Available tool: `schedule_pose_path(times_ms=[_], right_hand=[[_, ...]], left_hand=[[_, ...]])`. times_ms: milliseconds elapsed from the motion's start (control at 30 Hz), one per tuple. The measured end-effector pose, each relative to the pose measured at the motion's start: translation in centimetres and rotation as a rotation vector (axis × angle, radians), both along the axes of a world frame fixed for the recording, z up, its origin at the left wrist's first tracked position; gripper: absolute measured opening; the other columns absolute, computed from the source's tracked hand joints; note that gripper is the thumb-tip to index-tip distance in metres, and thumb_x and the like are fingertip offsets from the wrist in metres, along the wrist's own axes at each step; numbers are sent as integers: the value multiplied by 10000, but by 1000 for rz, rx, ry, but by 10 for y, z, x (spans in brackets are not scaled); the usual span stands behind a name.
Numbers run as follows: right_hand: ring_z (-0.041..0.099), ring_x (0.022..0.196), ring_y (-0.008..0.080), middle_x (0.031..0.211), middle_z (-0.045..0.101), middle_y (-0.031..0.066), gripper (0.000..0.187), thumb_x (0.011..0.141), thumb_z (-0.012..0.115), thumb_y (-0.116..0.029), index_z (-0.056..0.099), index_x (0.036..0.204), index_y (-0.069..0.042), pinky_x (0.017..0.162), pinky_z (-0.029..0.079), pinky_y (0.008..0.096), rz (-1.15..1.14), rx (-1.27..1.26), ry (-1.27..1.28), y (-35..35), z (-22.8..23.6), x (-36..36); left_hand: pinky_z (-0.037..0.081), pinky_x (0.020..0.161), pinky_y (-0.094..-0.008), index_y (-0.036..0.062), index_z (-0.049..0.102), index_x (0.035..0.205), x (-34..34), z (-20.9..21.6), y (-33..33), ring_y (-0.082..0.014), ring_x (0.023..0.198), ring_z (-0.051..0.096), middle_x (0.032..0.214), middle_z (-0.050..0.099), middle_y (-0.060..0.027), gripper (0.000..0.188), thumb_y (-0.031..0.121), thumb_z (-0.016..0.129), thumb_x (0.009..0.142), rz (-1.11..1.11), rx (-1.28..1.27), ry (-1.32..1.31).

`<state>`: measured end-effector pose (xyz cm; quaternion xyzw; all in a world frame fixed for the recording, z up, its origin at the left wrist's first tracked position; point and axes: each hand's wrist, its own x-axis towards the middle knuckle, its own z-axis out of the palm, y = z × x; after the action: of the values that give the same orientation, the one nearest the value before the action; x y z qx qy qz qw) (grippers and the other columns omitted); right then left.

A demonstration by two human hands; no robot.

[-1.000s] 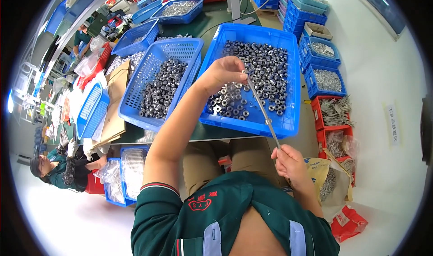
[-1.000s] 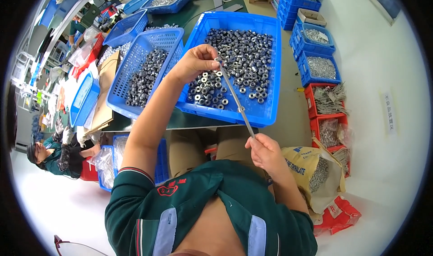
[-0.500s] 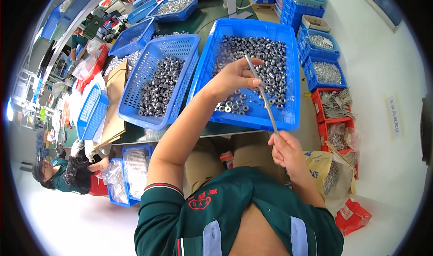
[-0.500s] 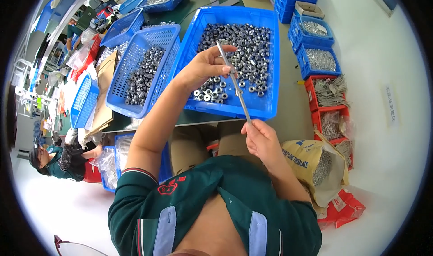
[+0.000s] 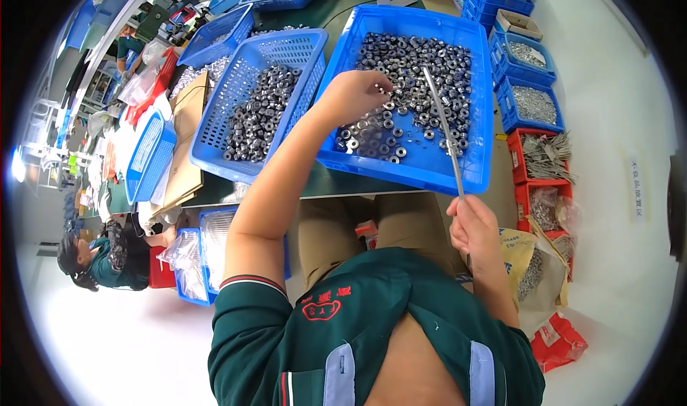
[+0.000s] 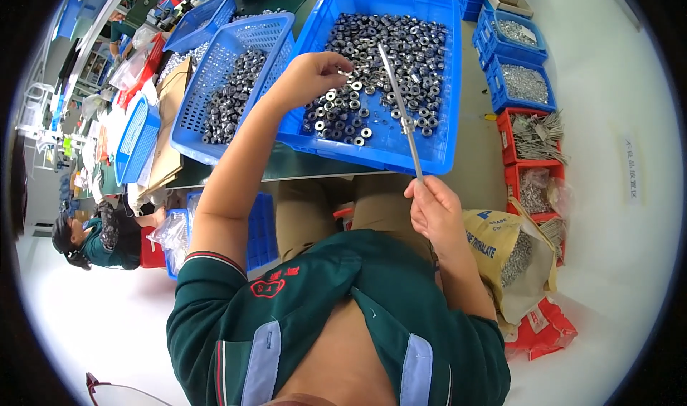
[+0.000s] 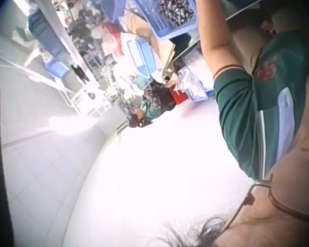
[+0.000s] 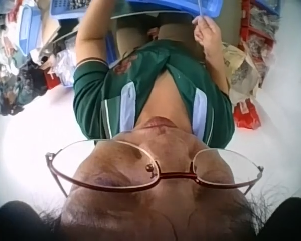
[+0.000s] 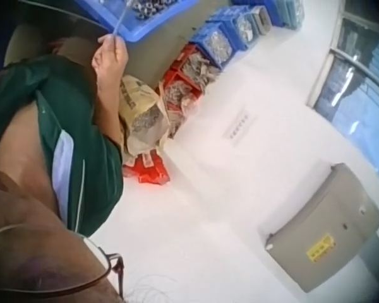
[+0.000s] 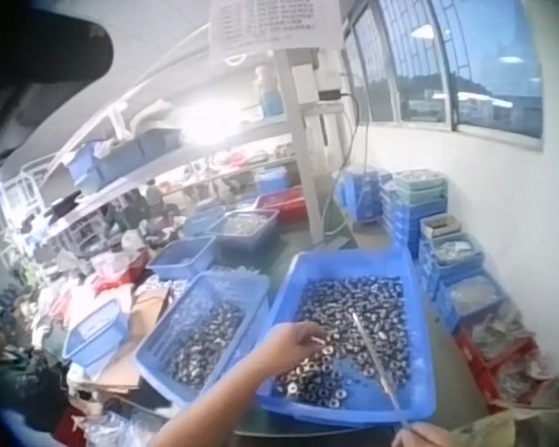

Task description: The recorder picks up small metal rings from a blue plastic basket and slides them onto a thin metal rod held in the other hand.

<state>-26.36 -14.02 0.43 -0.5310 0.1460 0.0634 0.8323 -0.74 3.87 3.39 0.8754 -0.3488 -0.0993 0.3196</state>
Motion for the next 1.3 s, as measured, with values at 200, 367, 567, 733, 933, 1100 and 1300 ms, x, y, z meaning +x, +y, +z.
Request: schedule_pose_path(times_ms=[200, 367, 567, 733, 933, 1100, 1300], right_hand=[[267, 394, 19, 509, 352, -40, 214, 959, 441, -210, 499, 878, -21, 371, 227, 177, -13, -28, 31, -4, -6, -5], [276, 406, 18, 519, 358, -40, 215, 959, 443, -212, 498, 879, -20, 380, 230, 173, -1, -3, 16, -4, -5, -3], [275, 408, 17, 526, 362, -40, 211, 961, 443, -211, 497, 883, -23, 383, 222, 172, 1, 13, 18, -5, -8, -4], [273, 407, 17, 525, 362, -42, 206, 961, 444, -208, 495, 883, -24, 382, 217, 173, 9, 15, 9, -5, -9, -4], [279, 407, 27, 520, 346, -31, 236, 949, 454, -236, 485, 859, -19, 376, 234, 180, 22, -12, -2, -6, -11, -3], [277, 407, 29, 519, 347, -31, 233, 950, 451, -237, 486, 858, -27, 374, 235, 184, 27, 2, 5, -6, -13, -3], [280, 403, 20, 521, 364, -39, 189, 956, 448, -186, 493, 872, -22, 374, 228, 175, 32, 29, -13, -8, -13, -3]], left_hand=[[487, 680, -349, 79, 655, 930, 3, -15, 0, -255, 747, 626, 810, 659, -94, 190, 174, 645, 766, -91, 217, -177], [489, 735, -384, 114, 665, 948, 5, -38, -22, -283, 884, 611, 909, 650, -89, 204, 166, 638, 753, -245, 415, -317], [492, 780, -389, 110, 652, 877, -1, -48, -35, -272, 955, 574, 918, 607, -80, 203, 62, 578, 694, -360, 581, -485], [482, 806, -380, 97, 643, 911, -2, -50, -32, -274, 985, 552, 940, 595, -88, 231, 78, 591, 686, -323, 542, -462], [505, 770, -384, 76, 634, 906, -2, -53, -28, -279, 965, 581, 962, 613, -94, 231, 83, 632, 675, -404, 536, -582], [491, 780, -395, 64, 621, 912, 0, -51, -27, -293, 943, 582, 951, 608, -112, 218, 82, 624, 695, -444, 509, -551], [468, 789, -400, 89, 632, 978, 6, -42, -26, -331, 884, 587, 850, 617, -130, 195, 180, 541, 832, -252, 121, -256]])
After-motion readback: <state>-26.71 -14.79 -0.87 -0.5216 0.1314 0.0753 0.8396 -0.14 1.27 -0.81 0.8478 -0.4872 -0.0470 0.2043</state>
